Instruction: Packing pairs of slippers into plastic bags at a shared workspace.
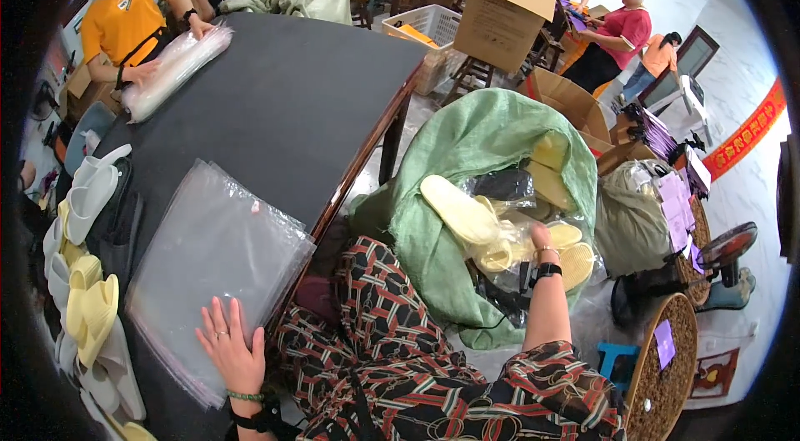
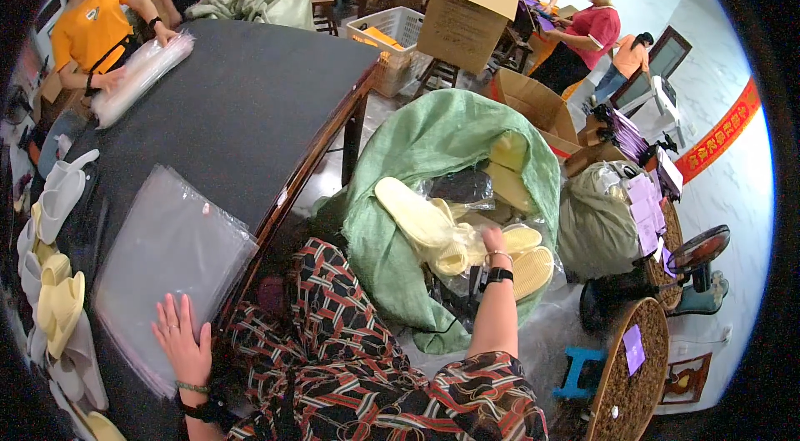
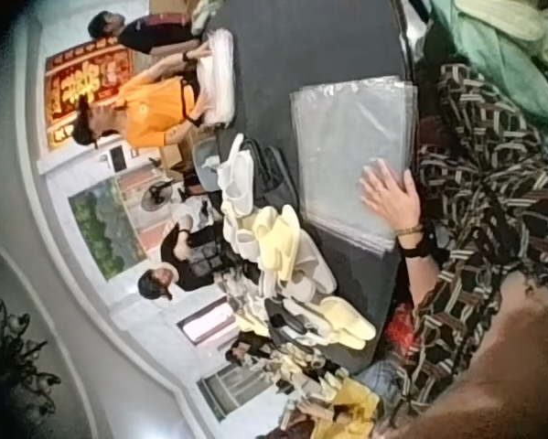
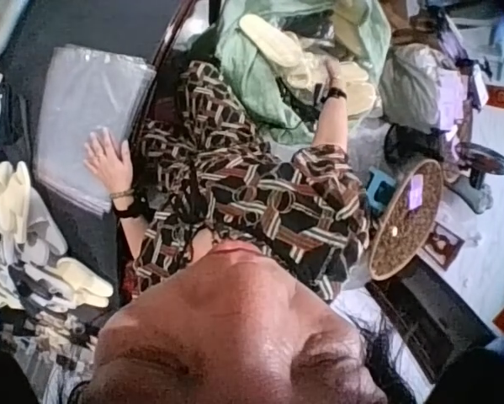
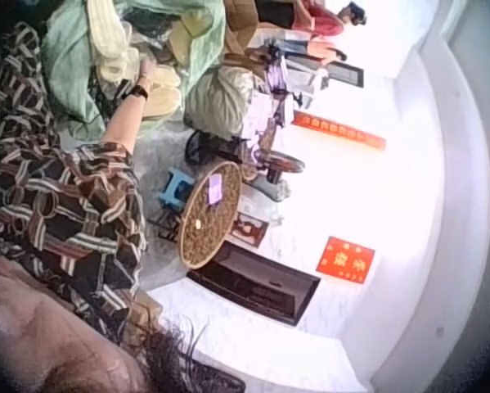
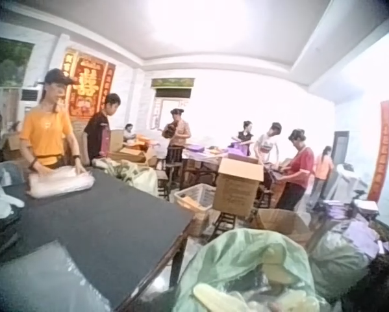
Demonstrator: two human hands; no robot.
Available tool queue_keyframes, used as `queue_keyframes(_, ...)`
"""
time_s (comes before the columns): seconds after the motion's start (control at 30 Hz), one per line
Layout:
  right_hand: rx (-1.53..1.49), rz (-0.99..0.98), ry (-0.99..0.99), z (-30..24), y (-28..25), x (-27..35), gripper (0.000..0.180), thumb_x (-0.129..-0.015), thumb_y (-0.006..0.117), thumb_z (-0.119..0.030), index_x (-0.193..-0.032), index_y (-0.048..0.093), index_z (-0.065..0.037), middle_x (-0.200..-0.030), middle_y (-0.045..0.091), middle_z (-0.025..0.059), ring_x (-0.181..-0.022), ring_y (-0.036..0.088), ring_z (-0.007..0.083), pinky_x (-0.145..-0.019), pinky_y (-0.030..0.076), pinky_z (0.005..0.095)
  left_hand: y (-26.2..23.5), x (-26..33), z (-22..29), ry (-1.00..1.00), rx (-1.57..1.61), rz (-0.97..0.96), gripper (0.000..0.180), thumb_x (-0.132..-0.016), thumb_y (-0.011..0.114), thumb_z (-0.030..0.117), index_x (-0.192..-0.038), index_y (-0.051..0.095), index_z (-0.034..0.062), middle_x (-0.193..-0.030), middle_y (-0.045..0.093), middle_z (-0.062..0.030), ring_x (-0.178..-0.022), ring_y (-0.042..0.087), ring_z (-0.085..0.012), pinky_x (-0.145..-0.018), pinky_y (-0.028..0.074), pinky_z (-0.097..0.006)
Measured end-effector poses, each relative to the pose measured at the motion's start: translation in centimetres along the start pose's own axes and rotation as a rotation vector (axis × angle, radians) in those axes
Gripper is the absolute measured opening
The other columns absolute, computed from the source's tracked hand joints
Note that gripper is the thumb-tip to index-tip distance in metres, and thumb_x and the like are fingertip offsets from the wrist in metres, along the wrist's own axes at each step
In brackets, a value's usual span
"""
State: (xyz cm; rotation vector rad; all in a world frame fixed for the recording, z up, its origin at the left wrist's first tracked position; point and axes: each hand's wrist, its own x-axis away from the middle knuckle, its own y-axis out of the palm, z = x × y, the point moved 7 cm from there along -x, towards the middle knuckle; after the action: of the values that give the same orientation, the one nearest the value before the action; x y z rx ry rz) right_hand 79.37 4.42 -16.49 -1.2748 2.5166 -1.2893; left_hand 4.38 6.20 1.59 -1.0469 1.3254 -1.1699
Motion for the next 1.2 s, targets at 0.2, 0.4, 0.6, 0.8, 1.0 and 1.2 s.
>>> queue_keyframes(0.2,0.059,-0.102,-0.102,-5.5,12.1,-3.0,0.115,-0.08,0.062,-0.07,-0.154,0.011,0.002,-0.158,0.021,0.0254,-0.146,0.024,0.0351,-0.117,0.022,0.0431,-1.3,0.8,-2.1,-0.066,-0.038,0.004,0.064,-0.09,0.06,0.043,-0.146,0.043,0.0169,-0.157,0.03,-0.0139,-0.145,0.024,-0.0392,-0.114,0.016,-0.062)
queue_keyframes(0.4,0.821,-0.055,-0.268,-2.2,17.9,-7.4,0.078,-0.09,0.066,-0.045,-0.146,0.034,-0.002,-0.123,0.061,0.022,-0.106,0.064,0.0302,-0.086,0.054,0.0405,-1.3,-0.1,-2.2,-0.027,0.088,0.05,0.063,-0.089,0.057,0.055,-0.142,0.048,0.0226,-0.153,0.036,-0.0157,-0.141,0.03,-0.0419,-0.112,0.017,-0.065)
queue_keyframes(0.6,0.706,-0.246,-0.672,-28.2,32.7,-0.9,0.078,-0.09,0.066,-0.045,-0.146,0.035,-0.001,-0.125,0.061,0.0218,-0.108,0.063,0.0303,-0.088,0.053,0.041,-1.2,1.8,-2.8,-0.098,0.048,0.07,0.065,-0.093,0.045,0.062,-0.148,0.04,0.027,-0.155,0.034,-0.0145,-0.143,0.029,-0.0414,-0.111,0.02,-0.068)
queue_keyframes(0.8,0.601,-0.397,-0.836,-38.3,38.5,6.7,0.078,-0.09,0.066,-0.045,-0.146,0.035,0.0,-0.126,0.06,0.0217,-0.11,0.061,0.0305,-0.09,0.051,0.0416,-0.3,1.2,-2.0,-0.058,0.097,-0.046,0.064,-0.098,0.037,0.06,-0.153,0.031,0.028,-0.159,0.026,-0.0129,-0.146,0.021,-0.0397,-0.113,0.016,-0.068)
queue_keyframes(1.0,0.531,-0.518,-0.877,-42.0,39.0,13.6,0.078,-0.09,0.065,-0.046,-0.145,0.035,0.001,-0.127,0.059,0.0215,-0.112,0.06,0.0306,-0.091,0.05,0.0421,0.3,1.4,-2.2,-0.065,0.113,0.048,0.063,-0.097,0.039,0.06,-0.151,0.034,0.027,-0.158,0.028,-0.012,-0.146,0.023,-0.0365,-0.113,0.016,-0.066)
queue_keyframes(1.2,0.496,-0.591,-0.874,-43.6,36.0,17.7,0.078,-0.09,0.065,-0.046,-0.145,0.036,0.002,-0.128,0.058,0.0214,-0.113,0.059,0.0308,-0.093,0.049,0.0426,0.5,1.7,-2.5,-0.062,0.143,0.088,0.063,-0.097,0.04,0.059,-0.151,0.034,0.027,-0.157,0.029,-0.0118,-0.146,0.022,-0.0359,-0.113,0.015,-0.066)
